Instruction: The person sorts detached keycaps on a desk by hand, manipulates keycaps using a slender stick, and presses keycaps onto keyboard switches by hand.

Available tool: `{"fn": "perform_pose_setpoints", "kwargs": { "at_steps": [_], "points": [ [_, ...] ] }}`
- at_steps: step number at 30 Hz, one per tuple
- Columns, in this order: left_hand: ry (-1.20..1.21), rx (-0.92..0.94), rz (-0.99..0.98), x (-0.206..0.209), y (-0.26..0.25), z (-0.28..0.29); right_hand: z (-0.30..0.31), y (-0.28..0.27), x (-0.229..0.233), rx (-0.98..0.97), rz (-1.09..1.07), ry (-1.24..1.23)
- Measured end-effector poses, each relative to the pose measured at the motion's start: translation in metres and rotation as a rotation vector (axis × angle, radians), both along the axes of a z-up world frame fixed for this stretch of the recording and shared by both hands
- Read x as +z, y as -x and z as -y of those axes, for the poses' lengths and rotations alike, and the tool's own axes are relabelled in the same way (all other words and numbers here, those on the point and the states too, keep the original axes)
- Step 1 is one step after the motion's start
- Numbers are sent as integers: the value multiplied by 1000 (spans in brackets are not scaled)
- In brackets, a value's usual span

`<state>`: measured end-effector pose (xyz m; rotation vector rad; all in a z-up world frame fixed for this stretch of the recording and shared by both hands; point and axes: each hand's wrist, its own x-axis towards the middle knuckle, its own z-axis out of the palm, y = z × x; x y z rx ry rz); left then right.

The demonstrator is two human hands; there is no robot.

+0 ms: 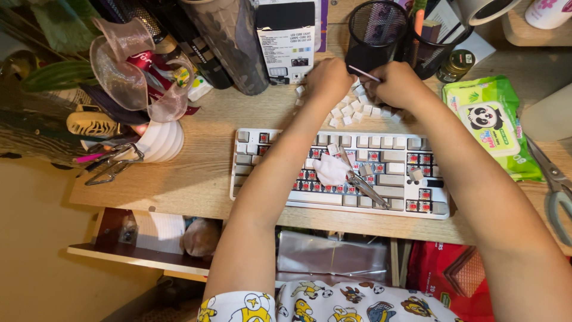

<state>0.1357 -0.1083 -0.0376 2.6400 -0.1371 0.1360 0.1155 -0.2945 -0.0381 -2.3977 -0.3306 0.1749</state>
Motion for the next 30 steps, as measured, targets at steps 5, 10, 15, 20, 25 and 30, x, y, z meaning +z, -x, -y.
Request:
{"fn": "perform_pose_setpoints", "kwargs": {
  "at_steps": [5, 10, 15, 20, 25, 30],
  "points": [
    [-51, 10, -13, 2, 5, 5, -4, 10, 16, -19, -38, -59],
    [55, -37, 141, -1, 6, -4, 5, 30, 36, -18, -56, -193],
    [230, -275, 184, 3, 15, -29, 10, 56, 51, -24, -45, -396],
    [471, -336, 136, 16, 51, -47, -10, 71, 55, 35, 7, -450],
    [456, -249, 229, 29, 74, -65, -29, 73, 53, 7, 59, -320],
    [317, -181, 314, 38, 82, -74, -34, 71, 52, 61, 221, -254]
  ]
}}
